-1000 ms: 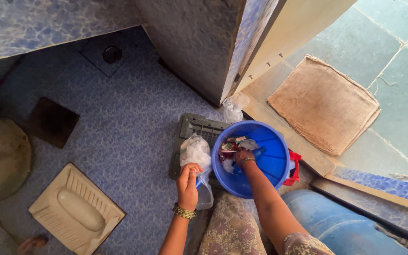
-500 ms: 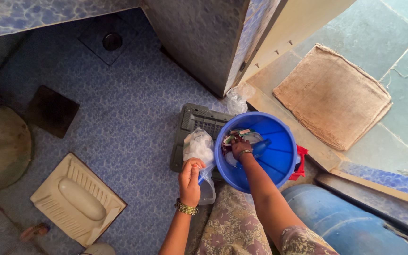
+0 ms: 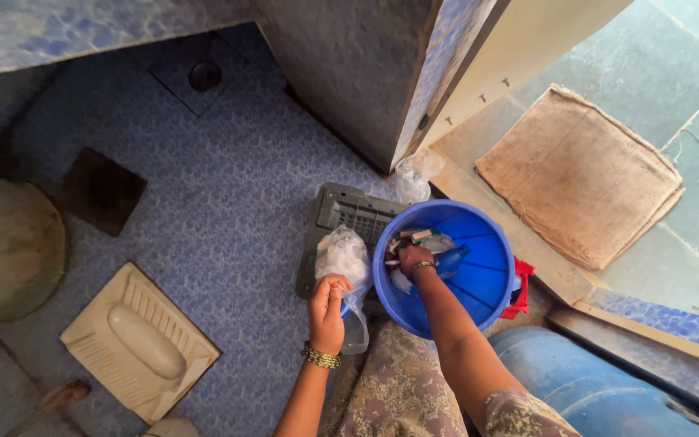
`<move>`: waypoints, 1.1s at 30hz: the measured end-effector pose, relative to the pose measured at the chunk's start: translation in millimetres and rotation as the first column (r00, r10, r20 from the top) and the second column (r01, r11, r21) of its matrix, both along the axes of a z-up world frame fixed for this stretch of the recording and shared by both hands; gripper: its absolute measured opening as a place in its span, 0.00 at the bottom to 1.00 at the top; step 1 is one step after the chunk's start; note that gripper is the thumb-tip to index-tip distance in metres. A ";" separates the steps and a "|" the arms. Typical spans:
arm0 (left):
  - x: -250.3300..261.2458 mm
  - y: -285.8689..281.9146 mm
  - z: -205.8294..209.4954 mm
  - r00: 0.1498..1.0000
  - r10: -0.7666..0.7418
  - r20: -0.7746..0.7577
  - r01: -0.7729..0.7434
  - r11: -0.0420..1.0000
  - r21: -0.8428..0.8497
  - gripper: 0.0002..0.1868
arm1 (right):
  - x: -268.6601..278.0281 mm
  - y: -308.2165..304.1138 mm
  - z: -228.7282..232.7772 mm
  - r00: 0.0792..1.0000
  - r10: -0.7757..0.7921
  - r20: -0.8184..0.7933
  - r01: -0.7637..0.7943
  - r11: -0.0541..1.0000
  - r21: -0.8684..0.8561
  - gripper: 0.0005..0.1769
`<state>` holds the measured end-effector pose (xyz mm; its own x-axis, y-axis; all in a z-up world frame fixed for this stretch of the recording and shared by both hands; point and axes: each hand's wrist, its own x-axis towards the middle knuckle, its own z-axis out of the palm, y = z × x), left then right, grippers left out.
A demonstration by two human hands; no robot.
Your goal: The person stands in a bathroom and transfers various small items from a blue bucket into a clear plastic bag. They handle items such as a small box, a bottle, and a red cloth, placing them into the bag one by one.
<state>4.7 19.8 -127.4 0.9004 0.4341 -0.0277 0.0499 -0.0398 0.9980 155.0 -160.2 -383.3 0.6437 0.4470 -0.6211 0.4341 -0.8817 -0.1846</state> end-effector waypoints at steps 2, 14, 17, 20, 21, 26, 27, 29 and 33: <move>2.6 0.2 3.0 1.000 0.007 0.007 -0.007 1.000 0.006 0.16 | 1.7 0.6 10.8 0.999 -0.042 0.031 0.038 0.993 0.111 0.17; 12.2 -5.5 59.2 0.999 0.044 -0.007 -0.043 0.992 0.121 0.14 | -2.4 3.0 92.9 0.998 -0.051 0.020 0.043 0.954 0.297 0.22; 13.2 -7.5 69.4 0.998 0.057 -0.017 -0.054 0.988 0.147 0.15 | -3.6 -4.9 113.8 0.997 -0.065 0.051 0.044 0.941 0.336 0.21; 12.9 -8.2 75.5 0.996 0.087 -0.032 -0.078 0.976 0.205 0.15 | -6.0 -8.4 131.7 0.988 -0.142 0.054 0.112 0.919 0.378 0.19; 13.0 -8.5 76.7 0.994 0.099 -0.039 -0.088 0.970 0.227 0.15 | -6.1 -10.0 137.4 0.983 -0.178 0.050 0.145 0.910 0.390 0.18; 14.9 -6.4 80.9 0.985 0.172 -0.003 -0.151 0.874 0.462 0.12 | -11.1 -20.5 167.7 0.966 -0.252 0.049 0.196 0.848 0.493 0.22; 15.5 -6.4 81.4 0.983 0.185 0.010 -0.165 0.847 0.506 0.12 | -12.4 -22.2 174.2 0.963 -0.263 0.052 0.199 0.833 0.516 0.23; 16.3 -6.6 81.3 0.970 0.242 0.004 -0.213 0.842 0.496 0.12 | -12.9 -24.9 186.8 0.964 -0.261 0.054 0.183 0.794 0.579 0.21; 16.3 -3.7 78.6 0.954 0.297 -0.037 -0.237 0.822 0.517 0.11 | -16.1 -25.7 208.6 0.960 -0.278 0.032 0.193 0.742 0.642 0.17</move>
